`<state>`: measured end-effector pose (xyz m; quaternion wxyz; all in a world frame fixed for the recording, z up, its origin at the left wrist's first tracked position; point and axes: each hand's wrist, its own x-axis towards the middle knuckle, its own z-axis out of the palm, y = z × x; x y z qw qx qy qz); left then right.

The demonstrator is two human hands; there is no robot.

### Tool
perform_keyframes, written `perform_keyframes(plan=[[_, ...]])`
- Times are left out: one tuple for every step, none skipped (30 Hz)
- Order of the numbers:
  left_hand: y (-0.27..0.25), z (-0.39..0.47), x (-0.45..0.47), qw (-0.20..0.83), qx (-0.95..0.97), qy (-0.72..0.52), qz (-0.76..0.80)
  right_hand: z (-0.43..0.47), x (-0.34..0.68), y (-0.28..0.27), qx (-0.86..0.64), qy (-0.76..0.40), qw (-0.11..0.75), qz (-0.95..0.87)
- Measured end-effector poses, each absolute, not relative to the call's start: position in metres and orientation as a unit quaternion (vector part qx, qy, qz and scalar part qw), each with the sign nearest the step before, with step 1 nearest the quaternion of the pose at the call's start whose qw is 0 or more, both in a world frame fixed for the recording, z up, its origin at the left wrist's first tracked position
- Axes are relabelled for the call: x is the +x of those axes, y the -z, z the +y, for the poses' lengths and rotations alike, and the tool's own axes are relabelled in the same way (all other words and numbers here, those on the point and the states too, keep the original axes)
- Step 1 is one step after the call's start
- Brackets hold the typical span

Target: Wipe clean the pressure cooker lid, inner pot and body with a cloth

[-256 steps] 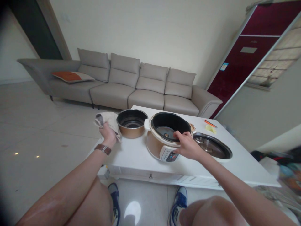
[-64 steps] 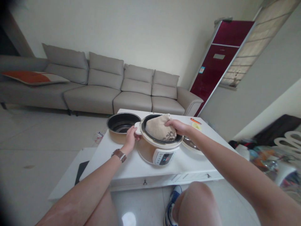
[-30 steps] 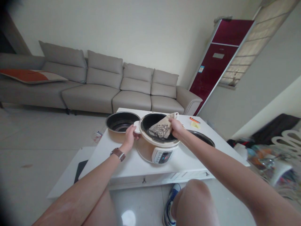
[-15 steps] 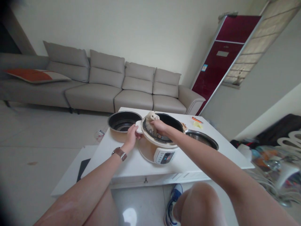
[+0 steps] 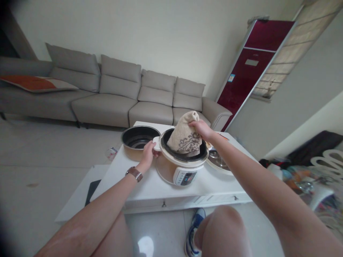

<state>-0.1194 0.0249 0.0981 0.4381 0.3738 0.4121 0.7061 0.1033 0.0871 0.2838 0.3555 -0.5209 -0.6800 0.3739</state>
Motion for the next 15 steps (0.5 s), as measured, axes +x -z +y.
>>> perform_keyframes(plan=[[-0.098,0.025,-0.120,0.438,0.375,-0.705,0.413,0.085,0.101,-0.282,-0.516,-0.287,0.338,-0.733],[-0.098,0.025,-0.120,0.439,0.376,-0.704,0.413,0.082,0.099,-0.279,-0.509,-0.193,0.304,-0.782],[-0.099,0.024,-0.120,0.438,0.377,-0.703,0.414,0.078,0.096,-0.275,-0.500,-0.107,0.253,-0.821],[-0.099,0.024,-0.120,0.439,0.378,-0.702,0.414,0.073,0.093,-0.270,-0.485,-0.040,0.191,-0.852],[-0.099,0.024,-0.120,0.439,0.380,-0.701,0.414,0.069,0.090,-0.263,-0.465,0.004,0.126,-0.876],[-0.099,0.024,-0.120,0.440,0.380,-0.700,0.414,0.065,0.087,-0.256,-0.440,0.023,0.063,-0.895],[-0.099,0.024,-0.120,0.441,0.379,-0.701,0.414,0.063,0.085,-0.248,-0.415,0.020,0.007,-0.910],[-0.100,0.024,-0.121,0.442,0.377,-0.702,0.413,0.062,0.083,-0.240,-0.395,0.004,-0.038,-0.918],[-0.100,0.023,-0.121,0.442,0.376,-0.702,0.412,0.062,0.082,-0.232,-0.383,-0.021,-0.073,-0.921],[-0.101,0.022,-0.121,0.442,0.376,-0.702,0.412,0.064,0.082,-0.225,-0.372,-0.055,-0.102,-0.921],[-0.102,0.022,-0.122,0.442,0.377,-0.702,0.412,0.066,0.082,-0.218,-0.366,-0.090,-0.122,-0.918],[-0.103,0.021,-0.122,0.441,0.380,-0.700,0.413,0.069,0.082,-0.212,-0.363,-0.121,-0.133,-0.914],[-0.103,0.020,-0.122,0.441,0.384,-0.698,0.414,0.071,0.083,-0.208,-0.362,-0.147,-0.135,-0.911],[-0.104,0.019,-0.122,0.440,0.387,-0.696,0.415,0.073,0.083,-0.204,-0.365,-0.166,-0.128,-0.907],[-0.104,0.019,-0.123,0.439,0.390,-0.694,0.416,0.075,0.082,-0.201,-0.374,-0.183,-0.115,-0.902]])
